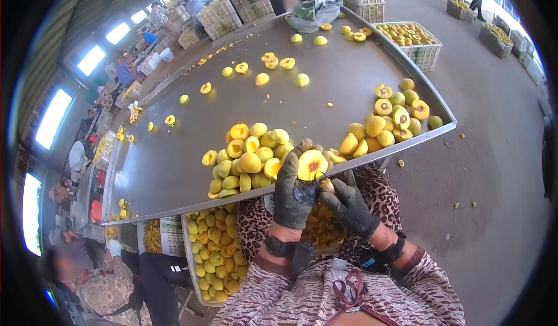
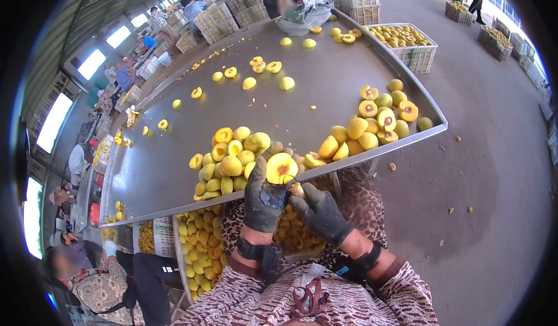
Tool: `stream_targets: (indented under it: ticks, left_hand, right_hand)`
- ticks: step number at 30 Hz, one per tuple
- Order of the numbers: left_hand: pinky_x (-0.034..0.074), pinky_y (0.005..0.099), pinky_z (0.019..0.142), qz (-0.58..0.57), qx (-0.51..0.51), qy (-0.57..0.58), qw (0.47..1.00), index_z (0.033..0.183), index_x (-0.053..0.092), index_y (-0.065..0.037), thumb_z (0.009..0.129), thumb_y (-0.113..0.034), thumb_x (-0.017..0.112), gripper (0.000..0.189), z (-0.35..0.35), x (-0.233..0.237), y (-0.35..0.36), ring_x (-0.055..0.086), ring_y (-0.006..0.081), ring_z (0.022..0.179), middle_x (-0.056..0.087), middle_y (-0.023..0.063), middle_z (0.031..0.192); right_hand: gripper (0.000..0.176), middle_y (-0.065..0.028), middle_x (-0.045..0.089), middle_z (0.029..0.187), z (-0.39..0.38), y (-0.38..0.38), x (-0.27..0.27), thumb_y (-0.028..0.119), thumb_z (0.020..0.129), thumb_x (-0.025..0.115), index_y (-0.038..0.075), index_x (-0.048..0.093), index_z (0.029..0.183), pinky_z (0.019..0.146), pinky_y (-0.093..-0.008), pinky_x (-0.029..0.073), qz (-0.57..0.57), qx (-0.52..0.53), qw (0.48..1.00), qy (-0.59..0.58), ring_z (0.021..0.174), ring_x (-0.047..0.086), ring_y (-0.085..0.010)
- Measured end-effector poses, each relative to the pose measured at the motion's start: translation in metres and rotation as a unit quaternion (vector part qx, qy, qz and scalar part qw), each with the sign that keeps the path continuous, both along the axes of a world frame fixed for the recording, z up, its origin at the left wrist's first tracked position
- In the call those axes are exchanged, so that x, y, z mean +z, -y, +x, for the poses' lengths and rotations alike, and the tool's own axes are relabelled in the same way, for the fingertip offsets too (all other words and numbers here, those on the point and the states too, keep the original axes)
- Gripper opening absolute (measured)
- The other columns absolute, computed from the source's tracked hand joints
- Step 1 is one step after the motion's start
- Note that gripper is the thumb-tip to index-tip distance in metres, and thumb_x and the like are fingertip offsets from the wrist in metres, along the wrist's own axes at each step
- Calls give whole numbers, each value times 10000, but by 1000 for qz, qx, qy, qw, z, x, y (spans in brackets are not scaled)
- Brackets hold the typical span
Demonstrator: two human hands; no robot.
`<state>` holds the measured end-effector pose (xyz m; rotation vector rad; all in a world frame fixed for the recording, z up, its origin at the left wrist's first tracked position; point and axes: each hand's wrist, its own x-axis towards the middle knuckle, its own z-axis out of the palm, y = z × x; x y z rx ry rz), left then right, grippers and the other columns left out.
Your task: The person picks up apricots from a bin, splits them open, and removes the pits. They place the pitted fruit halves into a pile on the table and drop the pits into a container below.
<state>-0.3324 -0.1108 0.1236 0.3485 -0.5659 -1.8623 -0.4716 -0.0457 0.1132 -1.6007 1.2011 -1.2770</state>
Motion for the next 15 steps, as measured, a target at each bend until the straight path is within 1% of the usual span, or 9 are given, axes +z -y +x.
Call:
stream_targets:
  ticks: [4, 7, 9, 10, 11, 12, 13, 14, 15]
  left_hand:
    - [487, 452, 991, 26, -8, -5, 1000, 1307, 468, -12, 1031, -372, 412, 456, -4, 7, -9, 571, 314, 1132, 569, 170, 1215]
    - [486, 416, 985, 40, 23, 32, 998, 1275, 498, -3, 1035, -329, 403, 416, -9, 1, -12, 585, 290, 1105, 588, 149, 1184]
    - [481, 376, 973, -1, 109, 132, 985, 1218, 538, 10, 1034, -292, 385, 386, -15, -5, -8, 596, 269, 1059, 606, 139, 1135]
    - [482, 356, 958, -36, 178, 186, 966, 1183, 560, 15, 1032, -279, 375, 379, -17, -15, -5, 601, 258, 1029, 616, 141, 1103]
    - [494, 344, 933, -36, 103, 132, 985, 1160, 584, 30, 1012, -233, 446, 332, -11, -20, 10, 603, 212, 1031, 628, 116, 1116]
    - [512, 330, 890, -9, 108, 141, 984, 1084, 599, 38, 1023, -243, 427, 335, -11, -35, 21, 624, 215, 972, 651, 118, 1031]
    - [527, 319, 844, -28, 90, 144, 985, 1034, 602, 40, 1029, -247, 423, 338, -17, -1, 9, 642, 214, 908, 661, 133, 970]
    - [532, 321, 826, 41, 88, 142, 985, 1006, 600, 41, 1033, -254, 415, 349, -19, 0, 9, 647, 206, 876, 661, 136, 932]
    - [534, 318, 818, 62, 86, 156, 982, 982, 607, 35, 1034, -261, 417, 355, -20, -3, 11, 648, 203, 862, 665, 131, 922]
  right_hand:
    - [232, -267, 606, 780, 6, 7, 7, 185, 921, 590, -14, 567, 1040, 622, -443, 470, -40, -46, 997, 49, 752, 623, -437]
    - [214, -268, 601, 771, 7, 14, 0, 175, 923, 588, -14, 579, 1021, 600, -437, 461, -53, -61, 997, 13, 720, 605, -445]
    - [199, -248, 594, 736, 11, 19, -16, 185, 932, 584, -4, 597, 991, 577, -422, 450, 22, -43, 998, 39, 649, 598, -403]
    - [198, -205, 573, 667, 20, 25, -35, 199, 946, 578, 4, 610, 965, 555, -412, 438, -109, -78, 991, 19, 577, 577, -330]
    - [221, -164, 579, 664, 22, 27, -32, 211, 964, 562, -2, 617, 983, 566, -387, 456, -88, -69, 993, 27, 591, 584, -256]
    - [229, -150, 593, 702, 20, 25, -19, 203, 977, 555, -15, 622, 1004, 629, -360, 479, 12, -48, 995, 92, 664, 587, -180]
    - [265, -120, 613, 911, 19, 24, -25, 216, 970, 575, -3, 601, 1116, 764, -333, 471, 68, -15, 986, 148, 859, 580, -157]
    - [346, -90, 634, 1119, 18, 26, -35, 229, 962, 596, 9, 580, 1228, 898, -306, 462, 130, 18, 970, 206, 1053, 572, -133]
    - [346, -90, 634, 1119, 16, 26, -50, 229, 962, 596, 9, 580, 1228, 898, -306, 462, 122, 18, 970, 210, 1053, 572, -133]
